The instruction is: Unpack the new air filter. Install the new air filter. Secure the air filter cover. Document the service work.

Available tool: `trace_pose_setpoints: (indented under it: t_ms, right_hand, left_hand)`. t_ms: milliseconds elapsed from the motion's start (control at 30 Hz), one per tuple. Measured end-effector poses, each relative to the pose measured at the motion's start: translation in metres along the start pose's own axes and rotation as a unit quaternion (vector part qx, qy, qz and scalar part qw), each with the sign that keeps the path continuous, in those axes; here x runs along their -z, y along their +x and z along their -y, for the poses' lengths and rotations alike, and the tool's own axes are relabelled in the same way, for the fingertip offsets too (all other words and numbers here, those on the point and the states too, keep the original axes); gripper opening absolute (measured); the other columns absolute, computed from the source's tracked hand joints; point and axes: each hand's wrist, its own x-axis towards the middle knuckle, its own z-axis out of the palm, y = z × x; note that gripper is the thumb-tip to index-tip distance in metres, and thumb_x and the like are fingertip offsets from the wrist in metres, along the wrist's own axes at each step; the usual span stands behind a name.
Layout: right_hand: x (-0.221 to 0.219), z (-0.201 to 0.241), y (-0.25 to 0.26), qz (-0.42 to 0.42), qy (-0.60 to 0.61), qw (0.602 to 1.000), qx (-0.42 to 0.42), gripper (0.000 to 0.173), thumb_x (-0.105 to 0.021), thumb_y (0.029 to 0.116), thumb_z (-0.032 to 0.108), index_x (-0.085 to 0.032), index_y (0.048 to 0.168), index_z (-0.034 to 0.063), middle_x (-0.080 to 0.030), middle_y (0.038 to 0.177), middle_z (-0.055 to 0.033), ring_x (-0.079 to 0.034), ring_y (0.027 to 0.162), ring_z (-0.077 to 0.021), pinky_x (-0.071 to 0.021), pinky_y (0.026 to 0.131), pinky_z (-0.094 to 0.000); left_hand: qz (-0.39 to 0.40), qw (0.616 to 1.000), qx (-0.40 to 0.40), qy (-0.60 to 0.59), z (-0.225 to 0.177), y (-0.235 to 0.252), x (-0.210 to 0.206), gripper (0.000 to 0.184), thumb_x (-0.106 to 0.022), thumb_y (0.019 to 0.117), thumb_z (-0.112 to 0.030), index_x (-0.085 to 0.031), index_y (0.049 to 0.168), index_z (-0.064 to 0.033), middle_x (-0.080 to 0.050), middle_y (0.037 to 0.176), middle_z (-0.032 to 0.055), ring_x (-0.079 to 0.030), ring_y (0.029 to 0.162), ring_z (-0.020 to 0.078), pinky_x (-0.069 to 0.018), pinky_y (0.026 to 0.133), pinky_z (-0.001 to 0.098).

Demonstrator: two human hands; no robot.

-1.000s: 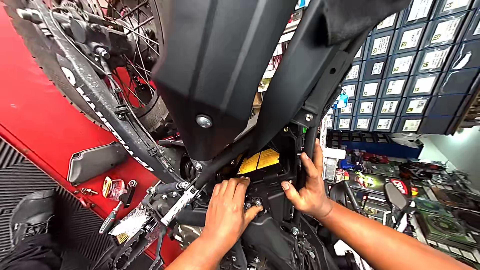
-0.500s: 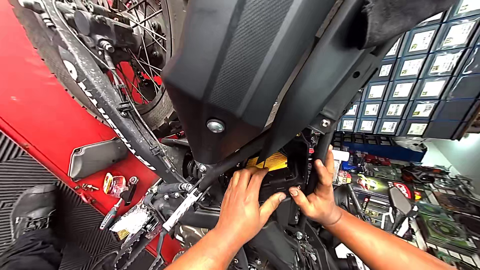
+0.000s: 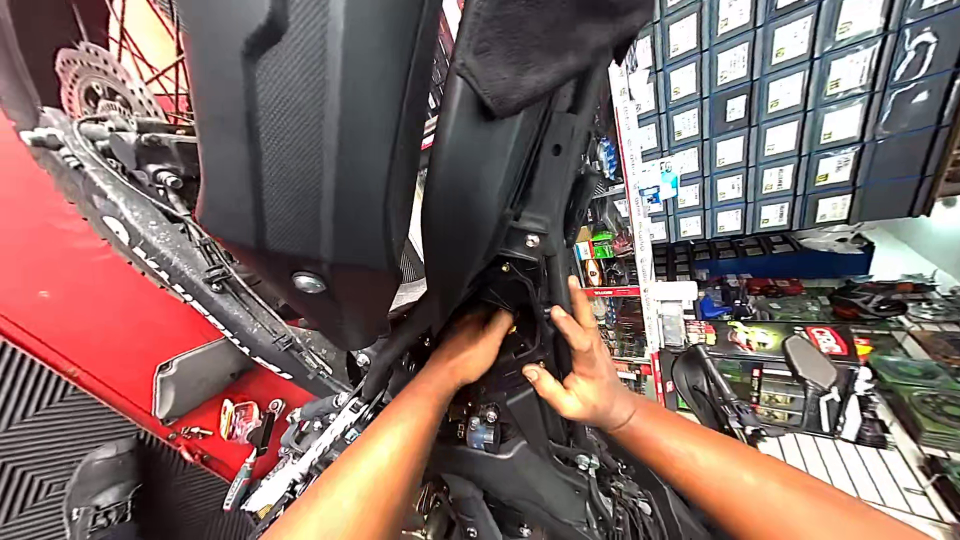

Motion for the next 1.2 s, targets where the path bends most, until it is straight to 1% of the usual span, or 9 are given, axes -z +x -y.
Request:
trace_pose_setpoints:
  t_ms: [33,100,200,367,500,633,867,1133,1200]
  right_hand:
    - [0.000,-0.001,0.000,-0.003,-0.001,1.000,0.001,0.079,-0.068,0.0907,0.045,-0.031,0.159,0.0295,-0.022,0.169,-0.0163,-0.029,0.153,-0.0358,-0.0363,0.120,-0.0566]
    - [-0.001,-0.001,0.000,-0.011,0.000,1.000,0.005,0.078,-0.069,0.0905,0.045,-0.034,0.158,0.0264,-0.024,0.168,-0.0183,-0.029,0.153,-0.0366,-0.0366,0.120,-0.0570]
    - [-0.001,0.001,0.002,-0.013,0.001,1.000,0.009,0.078,-0.069,0.0905,0.044,-0.035,0.157,0.0239,-0.025,0.167,-0.0199,-0.030,0.153,-0.0367,-0.0364,0.120,-0.0560]
    - [-0.001,0.002,0.003,-0.017,0.009,1.000,0.016,0.076,-0.069,0.0910,0.042,-0.036,0.157,0.0217,-0.026,0.167,-0.0211,-0.031,0.152,-0.0380,-0.0348,0.122,-0.0570]
    - [0.000,0.002,0.004,-0.013,-0.002,1.000,0.023,0.076,-0.068,0.0914,0.042,-0.037,0.156,0.0189,-0.025,0.166,-0.0232,-0.031,0.152,-0.0374,-0.0346,0.122,-0.0545]
    - [0.001,0.002,0.005,-0.012,0.002,1.000,0.026,0.075,-0.068,0.0913,0.041,-0.039,0.156,0.0172,-0.026,0.166,-0.0232,-0.031,0.152,-0.0374,-0.0350,0.122,-0.0545]
    - [0.001,0.001,0.003,-0.014,0.001,1.000,0.021,0.074,-0.069,0.0913,0.042,-0.040,0.155,0.0179,-0.027,0.165,-0.0225,-0.031,0.152,-0.0364,-0.0354,0.122,-0.0536]
    - [-0.002,0.003,0.004,-0.009,0.011,1.000,0.021,0.073,-0.068,0.0922,0.040,-0.040,0.155,0.0178,-0.026,0.166,-0.0222,-0.030,0.153,-0.0355,-0.0342,0.123,-0.0529]
    - [-0.001,0.002,0.003,-0.009,0.008,1.000,0.019,0.073,-0.067,0.0926,0.042,-0.039,0.156,0.0178,-0.025,0.166,-0.0217,-0.031,0.153,-0.0342,-0.0344,0.123,-0.0514]
  left_hand:
    - [0.000,1.000,0.008,0.002,0.000,0.001,0.000,0.056,-0.027,0.1102,-0.045,-0.068,0.120,-0.0078,-0.067,0.122,0.0154,-0.061,0.121,0.0288,-0.0461,0.103,0.0587]
    - [0.008,0.999,0.038,0.002,-0.001,0.001,0.000,0.063,-0.024,0.1095,-0.053,-0.066,0.130,-0.0114,-0.065,0.133,0.0142,-0.057,0.130,0.0291,-0.0425,0.109,0.0600]
    - [0.017,0.996,0.083,0.001,-0.005,0.001,0.000,0.066,-0.025,0.1070,-0.061,-0.064,0.132,-0.0144,-0.064,0.134,0.0143,-0.057,0.129,0.0304,-0.0428,0.106,0.0635]
    - [0.008,0.996,0.091,0.007,-0.004,0.001,-0.003,0.064,-0.025,0.1075,-0.058,-0.066,0.126,-0.0139,-0.067,0.125,0.0145,-0.061,0.121,0.0300,-0.0463,0.099,0.0630]
    - [0.008,0.996,0.090,0.004,0.001,0.003,-0.004,0.064,-0.025,0.1070,-0.060,-0.065,0.131,-0.0164,-0.065,0.132,0.0123,-0.059,0.127,0.0281,-0.0446,0.104,0.0621]
    - [0.004,0.995,0.097,-0.013,0.002,0.004,-0.005,0.060,-0.026,0.1085,-0.056,-0.065,0.130,-0.0150,-0.064,0.131,0.0127,-0.058,0.126,0.0273,-0.0446,0.103,0.0603]
    - [0.022,0.991,0.133,0.013,-0.011,0.001,-0.004,0.066,-0.023,0.1067,-0.062,-0.058,0.141,-0.0187,-0.061,0.140,0.0130,-0.054,0.134,0.0297,-0.0408,0.108,0.0632]
    - [0.030,0.989,0.138,-0.035,-0.011,-0.003,-0.001,0.064,-0.024,0.1074,-0.061,-0.060,0.138,-0.0184,-0.062,0.138,0.0111,-0.056,0.131,0.0275,-0.0428,0.105,0.0615]
    - [0.022,0.991,0.128,-0.039,-0.007,0.000,-0.004,0.063,-0.025,0.1074,-0.061,-0.060,0.138,-0.0184,-0.061,0.140,0.0102,-0.054,0.133,0.0262,-0.0413,0.108,0.0608]
